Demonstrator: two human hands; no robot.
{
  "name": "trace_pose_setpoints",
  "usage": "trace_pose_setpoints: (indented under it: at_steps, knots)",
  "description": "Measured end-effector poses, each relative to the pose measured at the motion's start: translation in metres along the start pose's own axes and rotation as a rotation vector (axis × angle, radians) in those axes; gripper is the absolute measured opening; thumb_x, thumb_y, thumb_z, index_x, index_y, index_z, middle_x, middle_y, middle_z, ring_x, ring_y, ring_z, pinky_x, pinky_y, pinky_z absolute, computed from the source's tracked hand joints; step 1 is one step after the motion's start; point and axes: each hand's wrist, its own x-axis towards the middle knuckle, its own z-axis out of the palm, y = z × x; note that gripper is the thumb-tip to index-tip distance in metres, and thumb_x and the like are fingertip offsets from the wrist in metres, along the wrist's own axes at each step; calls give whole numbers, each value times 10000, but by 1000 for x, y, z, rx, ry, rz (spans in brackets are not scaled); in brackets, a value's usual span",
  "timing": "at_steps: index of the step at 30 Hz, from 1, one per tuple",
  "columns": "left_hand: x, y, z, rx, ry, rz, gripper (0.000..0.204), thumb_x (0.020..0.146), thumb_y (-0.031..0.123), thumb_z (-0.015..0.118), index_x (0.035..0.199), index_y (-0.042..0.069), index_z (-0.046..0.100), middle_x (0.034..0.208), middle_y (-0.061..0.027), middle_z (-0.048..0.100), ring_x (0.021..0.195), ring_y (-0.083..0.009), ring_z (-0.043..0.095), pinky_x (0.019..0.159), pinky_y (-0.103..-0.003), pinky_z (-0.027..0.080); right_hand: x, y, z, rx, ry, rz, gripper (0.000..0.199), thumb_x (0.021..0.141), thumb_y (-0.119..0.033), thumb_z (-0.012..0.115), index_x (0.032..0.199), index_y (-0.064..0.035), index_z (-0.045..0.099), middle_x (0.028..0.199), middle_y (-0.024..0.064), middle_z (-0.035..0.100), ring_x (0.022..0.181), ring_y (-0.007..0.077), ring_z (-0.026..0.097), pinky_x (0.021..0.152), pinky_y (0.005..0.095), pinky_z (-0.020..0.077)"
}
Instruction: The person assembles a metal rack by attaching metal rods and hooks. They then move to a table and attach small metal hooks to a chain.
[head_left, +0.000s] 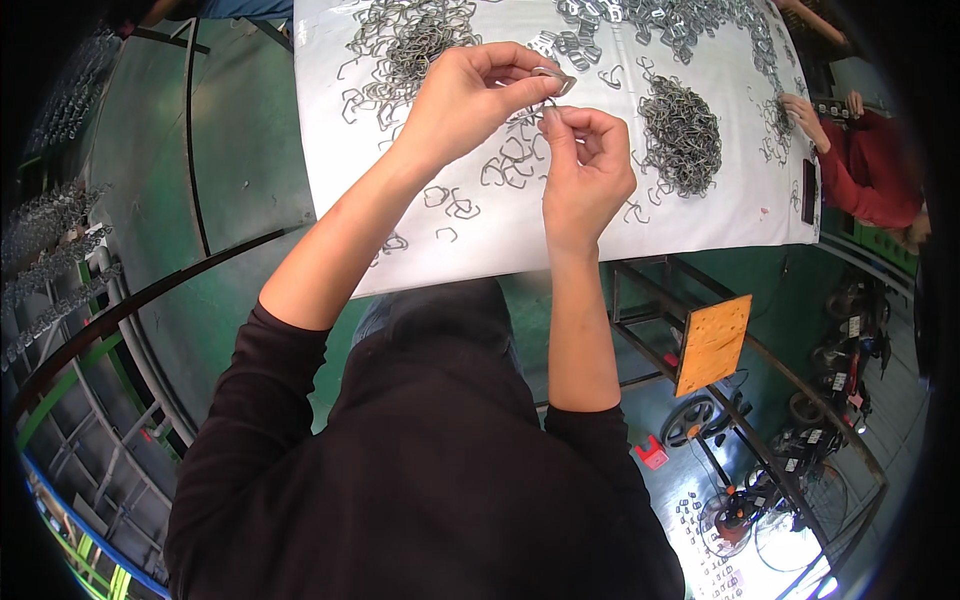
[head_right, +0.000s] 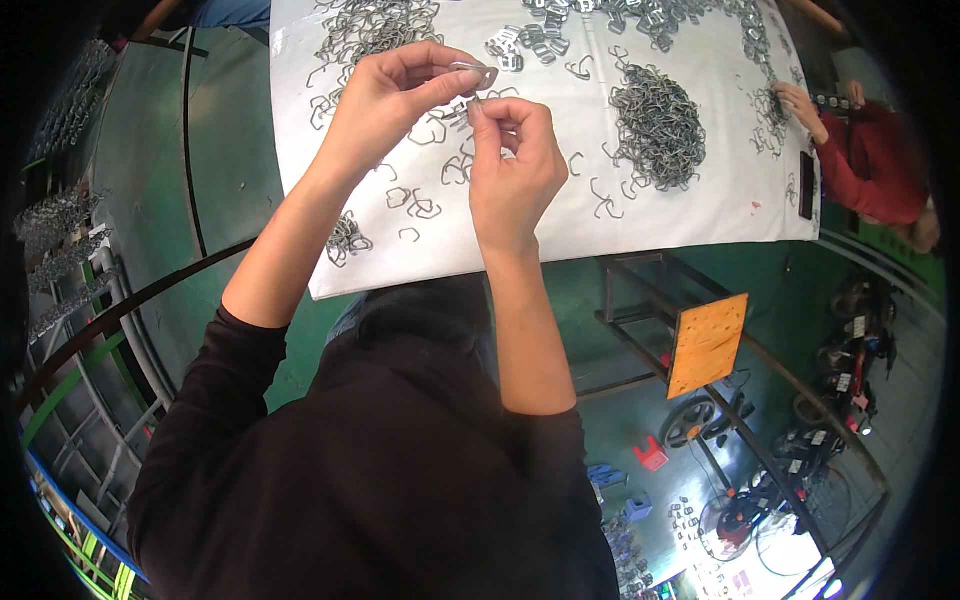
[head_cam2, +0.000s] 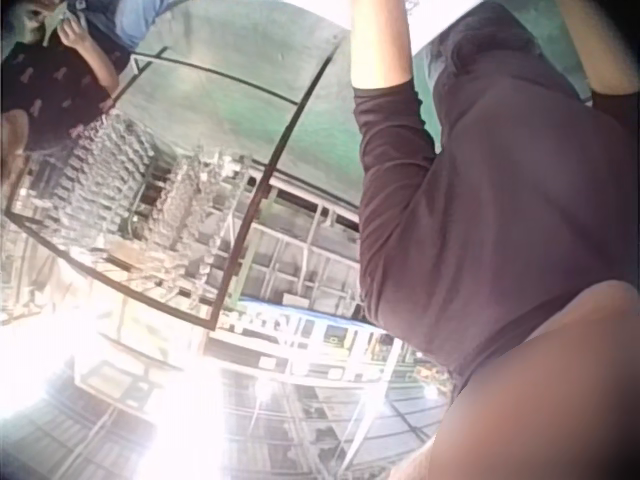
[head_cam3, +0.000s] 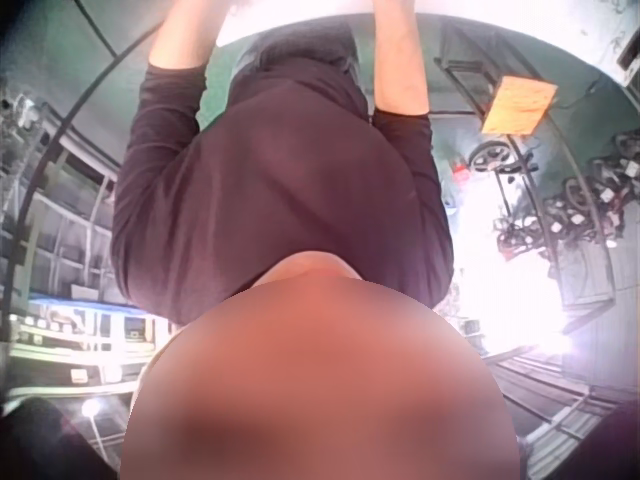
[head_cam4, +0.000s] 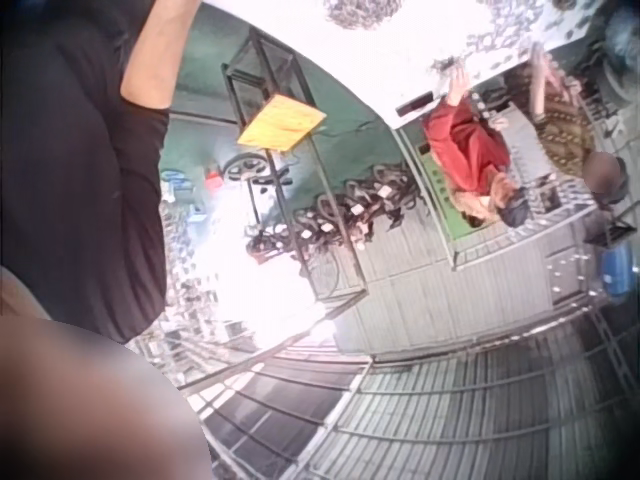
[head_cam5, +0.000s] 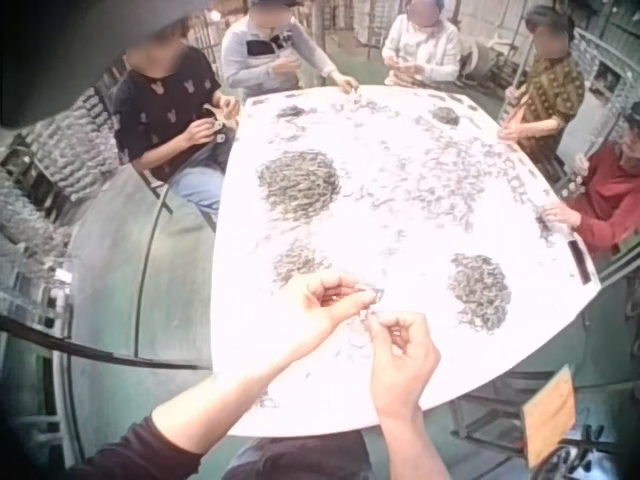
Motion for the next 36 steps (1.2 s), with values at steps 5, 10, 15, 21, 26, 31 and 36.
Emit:
trace_pose_setpoints:
  at_steps: [5,10,15,21,26,31,36]
  knots:
    - [-15,6,-10,123,52,68,189,806,179,706,929,36,720,803,-72,707,752,-122,668,669,-250,522,-9,-14,12,-39,8,-24,118,848,19,651,884,33,539,850,107,650,752,142,660,680,251,555]
    - [-28,11,-22,180,91,85,192,806,188,709,938,49,723,800,-72,711,742,-126,675,663,-251,523,-17,-24,20,-29,13,-48,118,846,20,654,875,31,540,844,102,648,747,135,658,669,241,551]
    - [-35,14,-32,176,89,91,201,808,198,708,942,49,723,804,-74,713,750,-128,678,667,-255,526,-20,-27,30,28,94,-97,126,810,-39,697,831,-15,574,739,53,645,633,134,638,585,260,532]
    - [-36,14,-37,155,70,103,207,806,208,712,932,45,726,802,-67,715,744,-123,675,671,-256,526,-24,-36,33,-96,25,-127,115,828,4,668,878,21,566,780,74,644,686,137,656,610,244,537]
    - [-39,15,-42,72,55,122,165,793,151,729,915,40,730,935,-69,685,827,-128,659,701,-259,522,-24,-42,36,-127,-7,-129,134,830,-7,675,906,31,571,826,79,644,759,127,650,609,236,531]
    - [-41,17,-52,50,50,130,150,784,115,739,915,42,733,1009,-64,648,847,-124,635,722,-249,505,-41,-9,19,-174,16,-89,147,852,-98,674,912,13,600,859,57,647,773,109,609,593,239,506]
    - [-43,19,-64,124,105,108,161,786,153,747,909,50,737,979,-34,662,815,-100,625,724,-227,492,-94,56,7,-720,-499,46,111,797,-153,693,866,-81,645,827,37,642,738,236,629,639,367,488]
